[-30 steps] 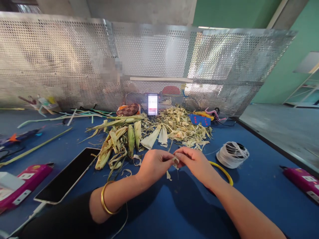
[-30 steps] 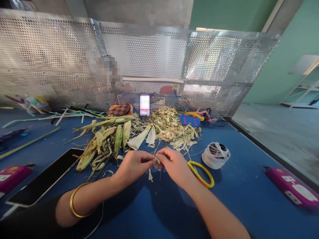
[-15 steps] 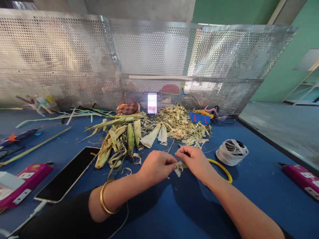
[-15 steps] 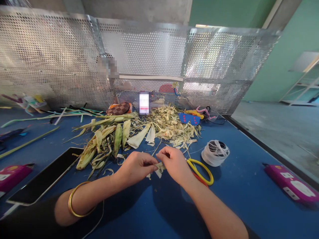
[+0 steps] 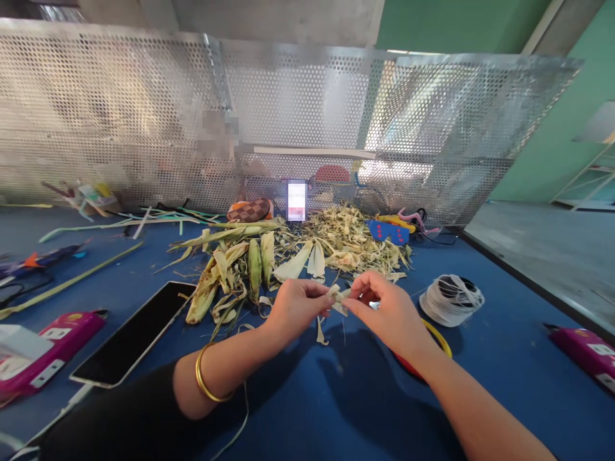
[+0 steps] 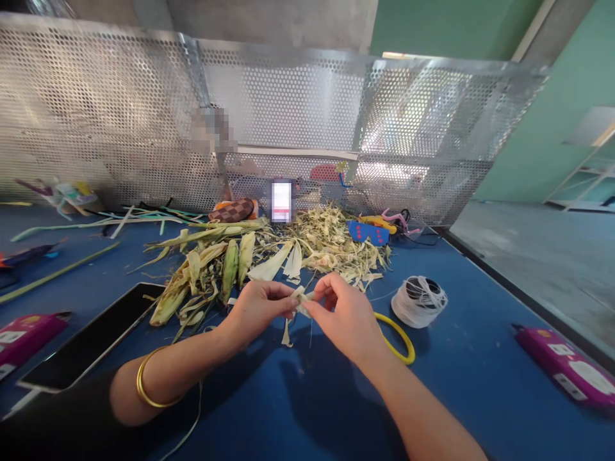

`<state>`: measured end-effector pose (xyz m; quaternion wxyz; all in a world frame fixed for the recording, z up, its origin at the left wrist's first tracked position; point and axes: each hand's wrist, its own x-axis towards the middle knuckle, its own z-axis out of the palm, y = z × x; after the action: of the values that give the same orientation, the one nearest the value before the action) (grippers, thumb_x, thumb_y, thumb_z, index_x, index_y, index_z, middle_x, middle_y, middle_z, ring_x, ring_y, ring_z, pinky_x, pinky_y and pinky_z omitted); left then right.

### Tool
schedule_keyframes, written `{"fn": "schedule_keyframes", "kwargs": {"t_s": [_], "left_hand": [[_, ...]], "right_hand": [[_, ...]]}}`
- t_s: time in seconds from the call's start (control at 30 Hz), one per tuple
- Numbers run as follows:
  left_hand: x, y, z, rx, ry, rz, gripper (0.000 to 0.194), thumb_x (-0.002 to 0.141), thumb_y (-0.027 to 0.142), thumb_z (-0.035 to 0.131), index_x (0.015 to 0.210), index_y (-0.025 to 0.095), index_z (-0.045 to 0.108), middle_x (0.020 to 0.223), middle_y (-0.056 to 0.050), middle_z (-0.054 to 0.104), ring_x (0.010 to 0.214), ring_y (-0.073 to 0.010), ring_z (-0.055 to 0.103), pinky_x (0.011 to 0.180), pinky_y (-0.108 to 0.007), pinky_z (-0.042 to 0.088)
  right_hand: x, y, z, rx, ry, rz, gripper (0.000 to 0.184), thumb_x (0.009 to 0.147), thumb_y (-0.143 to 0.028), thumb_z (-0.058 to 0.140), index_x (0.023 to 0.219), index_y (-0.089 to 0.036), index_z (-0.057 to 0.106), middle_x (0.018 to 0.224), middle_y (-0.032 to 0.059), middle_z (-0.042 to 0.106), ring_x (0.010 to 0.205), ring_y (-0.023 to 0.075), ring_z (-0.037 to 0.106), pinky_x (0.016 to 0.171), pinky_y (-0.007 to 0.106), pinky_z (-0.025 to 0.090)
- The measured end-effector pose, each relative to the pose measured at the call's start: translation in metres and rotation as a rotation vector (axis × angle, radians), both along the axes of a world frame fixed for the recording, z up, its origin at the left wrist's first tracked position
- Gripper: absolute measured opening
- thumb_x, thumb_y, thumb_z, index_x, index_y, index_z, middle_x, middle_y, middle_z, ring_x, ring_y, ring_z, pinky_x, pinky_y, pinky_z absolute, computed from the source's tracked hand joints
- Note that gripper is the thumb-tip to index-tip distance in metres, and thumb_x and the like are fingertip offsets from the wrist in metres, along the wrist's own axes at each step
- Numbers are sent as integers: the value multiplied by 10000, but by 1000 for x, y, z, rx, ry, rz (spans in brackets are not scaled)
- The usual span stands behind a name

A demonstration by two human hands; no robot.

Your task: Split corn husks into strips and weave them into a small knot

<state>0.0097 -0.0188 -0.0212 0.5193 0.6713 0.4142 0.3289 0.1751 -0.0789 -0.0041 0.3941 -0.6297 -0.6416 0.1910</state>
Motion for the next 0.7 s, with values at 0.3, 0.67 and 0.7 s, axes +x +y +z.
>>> {"fn": "schedule_keyframes", "kwargs": {"t_s": [0.3,0.67,0.7], "left_hand": [[4,-6,2,-69,-65,7,118,669,272,665,672,156,687,571,12,632,531,-105,574,566,-215,464],[1,-8,3,87,122,-99,211,713,340,600,683,155,698,546,3,610,499,-103,515,477,-197,350],[1,-8,4,121,159,-111,226,723,345,586,653,157,688,532,7,595,482,-98,491,461,-198,327]], "right_hand": [[-8,2,-12,65,-91,-17,67,783,-264,528,731,-234,559,648,-3,623,604,156,566,559,252,417],[-4,8,-18,-30,97,58,196,772,-275,525,939,-214,609,720,12,665,674,178,622,639,291,472],[-4,8,-16,-73,120,93,190,779,-283,511,914,-212,625,690,8,654,650,175,613,621,286,467]]}}
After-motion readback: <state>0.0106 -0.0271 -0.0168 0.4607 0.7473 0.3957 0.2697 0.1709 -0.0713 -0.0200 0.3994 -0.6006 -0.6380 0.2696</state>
